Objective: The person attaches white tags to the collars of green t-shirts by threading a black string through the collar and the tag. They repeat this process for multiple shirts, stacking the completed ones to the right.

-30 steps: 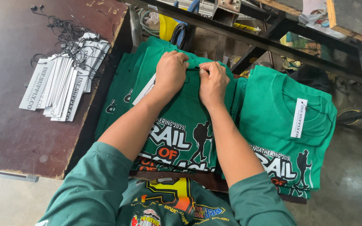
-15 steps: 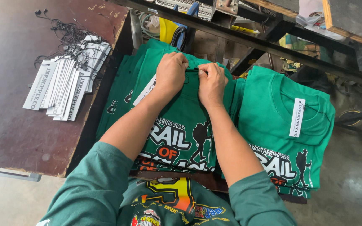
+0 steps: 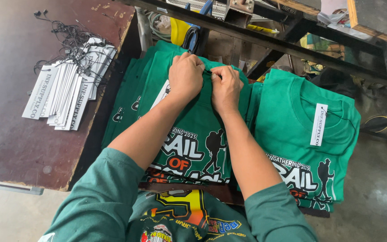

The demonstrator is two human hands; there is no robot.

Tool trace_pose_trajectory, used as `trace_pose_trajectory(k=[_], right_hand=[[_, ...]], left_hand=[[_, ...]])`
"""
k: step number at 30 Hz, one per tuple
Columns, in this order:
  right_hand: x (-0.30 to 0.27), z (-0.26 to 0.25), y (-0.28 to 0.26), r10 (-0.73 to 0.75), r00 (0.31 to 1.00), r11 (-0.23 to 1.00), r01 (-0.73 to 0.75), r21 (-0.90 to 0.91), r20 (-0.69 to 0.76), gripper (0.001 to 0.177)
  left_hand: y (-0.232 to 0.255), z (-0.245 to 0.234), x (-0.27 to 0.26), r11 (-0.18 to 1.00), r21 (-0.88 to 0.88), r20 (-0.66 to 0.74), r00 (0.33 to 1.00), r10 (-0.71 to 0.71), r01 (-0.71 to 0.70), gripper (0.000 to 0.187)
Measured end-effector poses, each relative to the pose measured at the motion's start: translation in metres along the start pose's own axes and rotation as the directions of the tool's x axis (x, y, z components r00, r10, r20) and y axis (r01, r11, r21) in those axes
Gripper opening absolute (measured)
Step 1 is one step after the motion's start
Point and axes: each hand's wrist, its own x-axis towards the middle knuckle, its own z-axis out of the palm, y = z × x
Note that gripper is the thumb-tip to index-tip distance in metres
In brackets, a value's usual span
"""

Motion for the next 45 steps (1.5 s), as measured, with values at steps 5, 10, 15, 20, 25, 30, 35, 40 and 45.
trace_pose_trajectory(k=[5,10,15,20,25,30,35,40,45], right_hand=[[0.001,0.001,0.002,0.004,1.000,1.000,-0.004,-0.007,-0.001,0.010],[0.000,0.002,0.003,-0.005,1.000,1.000,0.005,-0.026,-0.008,0.010],[0.000,0.004,0.003,0.008,1.000,0.999,-0.009,-0.041,-0.021,0.008],[0.001,0.005,0.005,0.007,1.000,0.999,-0.008,-0.044,-0.024,0.008],[0.001,0.005,0.005,0.014,1.000,0.999,-0.015,-0.044,-0.017,0.006],[0.001,0.006,0.009,0.010,1.000,0.999,-0.010,-0.041,-0.012,0.007],[0.000,0.001,0.003,0.010,1.000,1.000,-0.010,-0.020,-0.006,0.007],[-0.001,0.001,0.003,0.012,1.000,1.000,-0.012,-0.005,-0.007,0.007],[-0.001,-0.001,-0.002,0.009,1.000,1.000,-0.009,0.010,-0.014,0.007]], left_hand=[[0.004,-0.006,-0.002,1.000,-0.010,0.011,1.000,-0.003,0.004,0.009],[0.005,-0.007,-0.003,1.000,-0.005,0.015,1.000,0.008,-0.008,0.009],[0.002,-0.003,-0.003,1.000,-0.023,0.029,1.000,-0.006,0.007,0.010],[0.003,-0.005,-0.003,1.000,-0.014,0.017,1.000,0.002,-0.002,0.011],[0.001,0.000,-0.002,1.000,0.003,0.017,1.000,0.005,-0.005,0.012],[-0.001,0.003,-0.002,1.000,0.023,0.033,0.999,0.002,-0.003,0.013],[0.005,-0.009,-0.005,1.000,-0.011,0.052,0.999,0.013,-0.013,0.012],[0.003,-0.013,-0.006,0.999,-0.007,0.086,0.996,0.037,-0.037,0.011],[0.010,-0.033,-0.004,0.985,-0.167,0.126,0.992,-0.015,0.036,0.025]])
